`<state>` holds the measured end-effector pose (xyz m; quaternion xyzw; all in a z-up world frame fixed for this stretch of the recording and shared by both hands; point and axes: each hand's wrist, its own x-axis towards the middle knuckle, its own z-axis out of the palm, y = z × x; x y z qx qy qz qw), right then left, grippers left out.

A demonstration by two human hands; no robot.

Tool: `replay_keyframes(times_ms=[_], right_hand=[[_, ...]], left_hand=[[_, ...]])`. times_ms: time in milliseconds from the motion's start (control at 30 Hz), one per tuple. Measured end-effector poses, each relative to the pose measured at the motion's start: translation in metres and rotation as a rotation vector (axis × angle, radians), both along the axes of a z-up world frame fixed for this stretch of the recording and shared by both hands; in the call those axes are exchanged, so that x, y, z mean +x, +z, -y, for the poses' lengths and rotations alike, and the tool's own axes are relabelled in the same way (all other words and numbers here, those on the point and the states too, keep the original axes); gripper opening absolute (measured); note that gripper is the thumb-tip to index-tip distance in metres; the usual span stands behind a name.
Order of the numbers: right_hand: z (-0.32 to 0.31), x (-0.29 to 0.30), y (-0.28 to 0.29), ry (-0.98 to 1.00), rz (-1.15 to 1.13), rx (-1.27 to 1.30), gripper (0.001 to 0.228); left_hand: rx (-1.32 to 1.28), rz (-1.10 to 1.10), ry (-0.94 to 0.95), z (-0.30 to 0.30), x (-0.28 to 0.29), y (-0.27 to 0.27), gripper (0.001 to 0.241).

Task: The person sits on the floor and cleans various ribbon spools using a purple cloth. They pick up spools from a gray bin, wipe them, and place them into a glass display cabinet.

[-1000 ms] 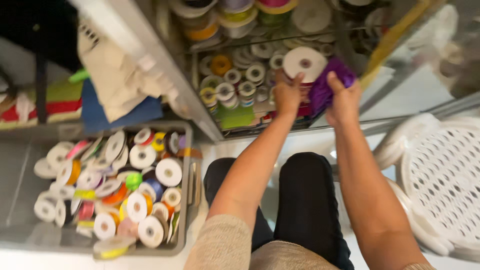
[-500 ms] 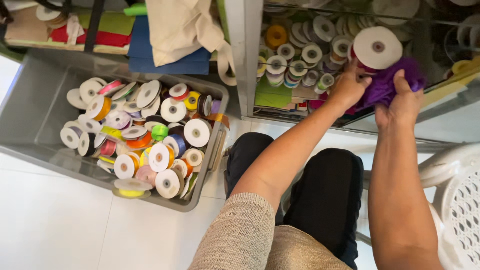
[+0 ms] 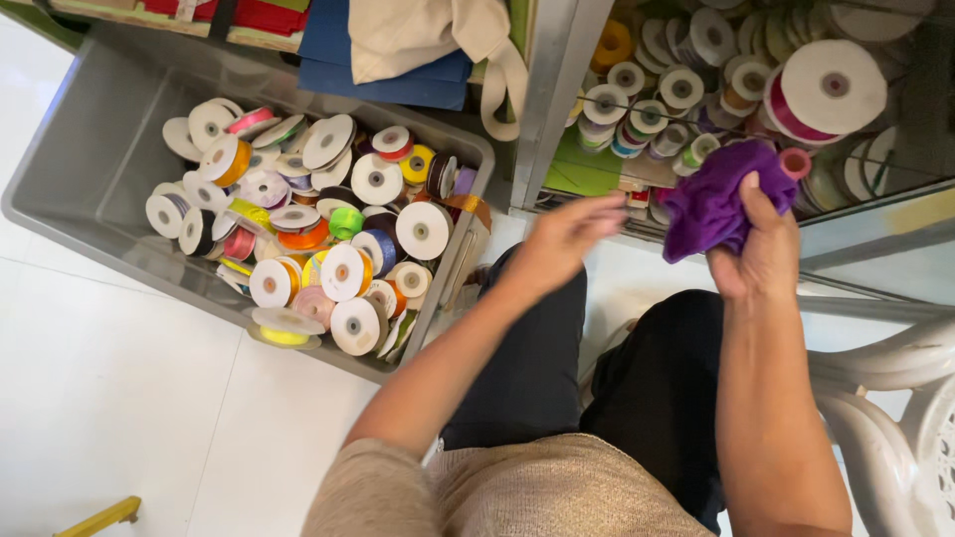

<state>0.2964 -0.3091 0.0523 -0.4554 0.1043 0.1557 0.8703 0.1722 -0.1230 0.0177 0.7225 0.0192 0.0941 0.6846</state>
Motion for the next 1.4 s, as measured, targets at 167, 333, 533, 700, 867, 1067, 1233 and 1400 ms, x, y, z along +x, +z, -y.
replay_keyframes(times_ms=[167,333,533,700,867,1067,1233,1400], right_hand=[[-0.049,-0.046,0.038,0.019,-0.096,0.023,0.038],[-0.103,-0.085,0.058,0.114,-0.136,0.009,0.019],[-0.159,-0.122,0.046,0.334,-0.222,-0.059,0.024],[-0.187,-0.133,-0.008,0.421,-0.374,-0.065,0.027],[-0.207,-0.133,-0.026,0.434,-0.399,-0.061,0.024],[-0.221,-0.133,-0.037,0.438,-0.437,-0.048,0.024],[-0.223,-0.138,-0.055,0.468,-0.421,-0.062,0.026],[-0.220,-0.142,-0.053,0.492,-0.359,-0.109,0.025]], left_hand=[[-0.049,-0.153,0.528,-0.123,-0.077,-0.038,0.017],[-0.043,-0.207,0.926,-0.222,-0.101,-0.062,0.014],[0.546,-0.485,0.825,-0.300,-0.084,-0.150,0.027],[0.779,-0.710,0.742,-0.300,-0.067,-0.171,0.050],[0.859,-0.773,0.739,-0.309,-0.055,-0.190,0.056],[0.802,-0.675,0.701,-0.295,-0.062,-0.174,0.048],[0.720,-0.643,0.621,-0.287,-0.071,-0.158,0.044],[0.477,-0.608,0.632,-0.266,-0.080,-0.112,0.048]])
